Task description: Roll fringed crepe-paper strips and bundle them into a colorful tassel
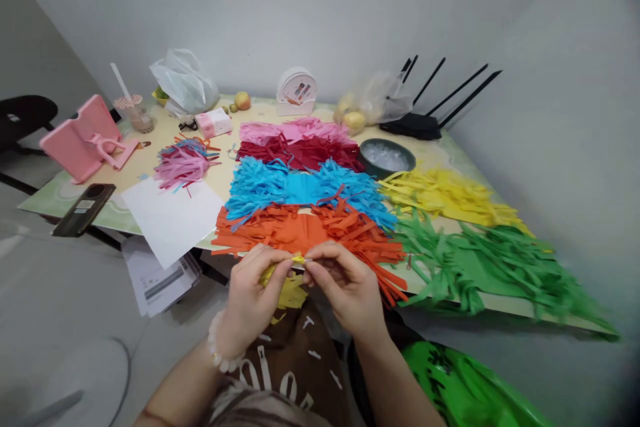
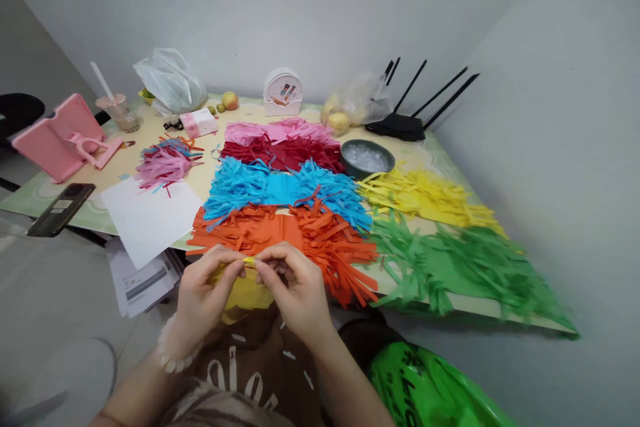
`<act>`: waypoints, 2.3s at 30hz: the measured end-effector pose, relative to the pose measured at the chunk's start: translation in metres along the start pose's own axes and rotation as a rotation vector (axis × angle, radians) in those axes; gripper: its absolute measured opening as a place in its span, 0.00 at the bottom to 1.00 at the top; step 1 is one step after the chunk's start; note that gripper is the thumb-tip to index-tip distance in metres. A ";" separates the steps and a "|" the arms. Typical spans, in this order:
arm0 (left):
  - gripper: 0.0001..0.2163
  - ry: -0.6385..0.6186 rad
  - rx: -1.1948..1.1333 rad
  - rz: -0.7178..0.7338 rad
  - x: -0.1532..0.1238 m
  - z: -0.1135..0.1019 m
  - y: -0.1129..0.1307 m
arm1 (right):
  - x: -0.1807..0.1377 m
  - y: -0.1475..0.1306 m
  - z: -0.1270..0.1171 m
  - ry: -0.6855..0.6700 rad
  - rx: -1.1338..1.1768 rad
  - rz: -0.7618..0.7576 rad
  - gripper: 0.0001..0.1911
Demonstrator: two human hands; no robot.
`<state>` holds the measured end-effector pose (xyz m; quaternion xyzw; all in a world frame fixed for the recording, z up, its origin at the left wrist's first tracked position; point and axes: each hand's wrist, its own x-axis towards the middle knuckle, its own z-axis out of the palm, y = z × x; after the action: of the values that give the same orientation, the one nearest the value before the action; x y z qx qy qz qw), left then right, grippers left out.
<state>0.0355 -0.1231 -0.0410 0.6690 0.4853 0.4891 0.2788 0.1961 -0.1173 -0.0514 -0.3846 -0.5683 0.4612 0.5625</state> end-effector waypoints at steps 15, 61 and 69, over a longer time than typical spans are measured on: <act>0.06 -0.057 0.162 0.141 0.003 0.003 -0.009 | 0.003 0.015 0.012 0.070 0.120 0.097 0.09; 0.20 0.395 -0.165 -0.575 0.007 -0.134 -0.075 | -0.005 0.029 0.013 -0.052 0.138 0.240 0.15; 0.07 0.303 0.870 -0.022 0.148 -0.200 -0.143 | -0.015 0.057 0.009 -0.066 0.118 0.311 0.19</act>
<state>-0.1964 0.0468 -0.0321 0.6394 0.6880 0.3293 -0.0968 0.1836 -0.1169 -0.1095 -0.4190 -0.4919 0.5876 0.4871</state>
